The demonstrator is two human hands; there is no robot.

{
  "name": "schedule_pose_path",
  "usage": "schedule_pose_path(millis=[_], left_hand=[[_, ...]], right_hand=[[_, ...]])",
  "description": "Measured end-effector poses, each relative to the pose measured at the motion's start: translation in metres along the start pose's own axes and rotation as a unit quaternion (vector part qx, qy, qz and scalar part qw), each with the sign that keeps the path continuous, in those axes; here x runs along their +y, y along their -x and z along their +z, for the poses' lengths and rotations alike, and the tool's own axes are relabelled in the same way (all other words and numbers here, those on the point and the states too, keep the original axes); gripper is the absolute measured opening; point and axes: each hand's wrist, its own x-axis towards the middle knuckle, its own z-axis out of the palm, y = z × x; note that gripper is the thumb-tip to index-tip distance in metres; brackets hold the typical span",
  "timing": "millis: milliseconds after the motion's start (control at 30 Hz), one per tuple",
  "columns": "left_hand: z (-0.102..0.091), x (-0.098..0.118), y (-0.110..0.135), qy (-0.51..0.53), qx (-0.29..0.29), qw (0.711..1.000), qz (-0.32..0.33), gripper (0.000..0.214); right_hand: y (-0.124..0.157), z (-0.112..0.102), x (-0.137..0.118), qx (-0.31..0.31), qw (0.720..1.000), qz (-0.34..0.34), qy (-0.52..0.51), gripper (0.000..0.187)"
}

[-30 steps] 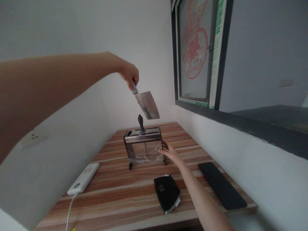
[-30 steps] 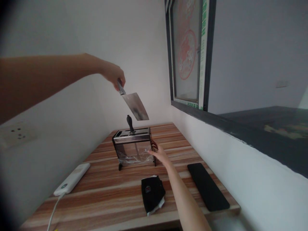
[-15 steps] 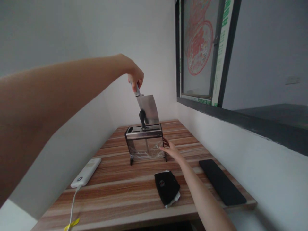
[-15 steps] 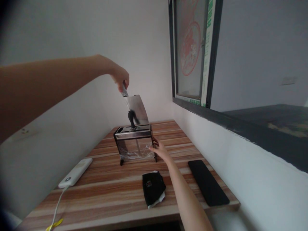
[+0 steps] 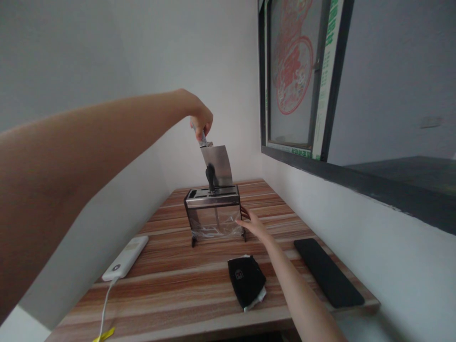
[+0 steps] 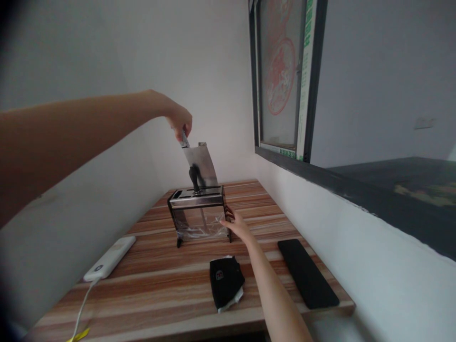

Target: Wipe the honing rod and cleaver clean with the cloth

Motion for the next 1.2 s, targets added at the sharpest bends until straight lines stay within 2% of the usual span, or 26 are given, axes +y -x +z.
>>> schedule_pose_path(millis=[100, 233, 433, 633, 767, 1067, 1200], left_hand=[[-0.003, 0.005, 0.001, 0.008, 0.001, 1.000, -0.002, 0.005], [-0.005, 0.011, 0.002, 0.013, -0.005, 1.000, -0.005, 0.013], [-0.007, 0.010, 0.002, -0.041, -0.014, 0.999, 0.008, 0.009], [-0.008, 0.011, -0.011, -0.091, -0.079, 0.993, 0.001, 0.022], [-0.005, 0.007, -0.015, -0.097, -0.100, 0.990, 0.004, 0.027], [-0.002, -0.002, -0.018, -0.096, -0.084, 0.992, 0.002, 0.023], [0.005, -0.003, -0.027, -0.073, -0.070, 0.995, 0.010, 0.031]], right_hand=[[-0.001, 0.000, 0.002, 0.000, 1.000, 0.003, 0.003, 0.065], [-0.001, -0.001, 0.001, -0.002, 1.000, 0.000, 0.007, 0.064], [-0.001, -0.001, 0.000, -0.008, 1.000, -0.004, 0.008, 0.063], [-0.002, -0.002, 0.001, -0.014, 1.000, -0.002, 0.009, 0.064], [-0.001, -0.002, -0.001, -0.018, 1.000, 0.001, 0.012, 0.064], [0.001, -0.002, -0.004, -0.017, 0.999, 0.010, 0.025, 0.062], [0.001, -0.002, -0.005, -0.018, 0.999, 0.008, 0.028, 0.061]])
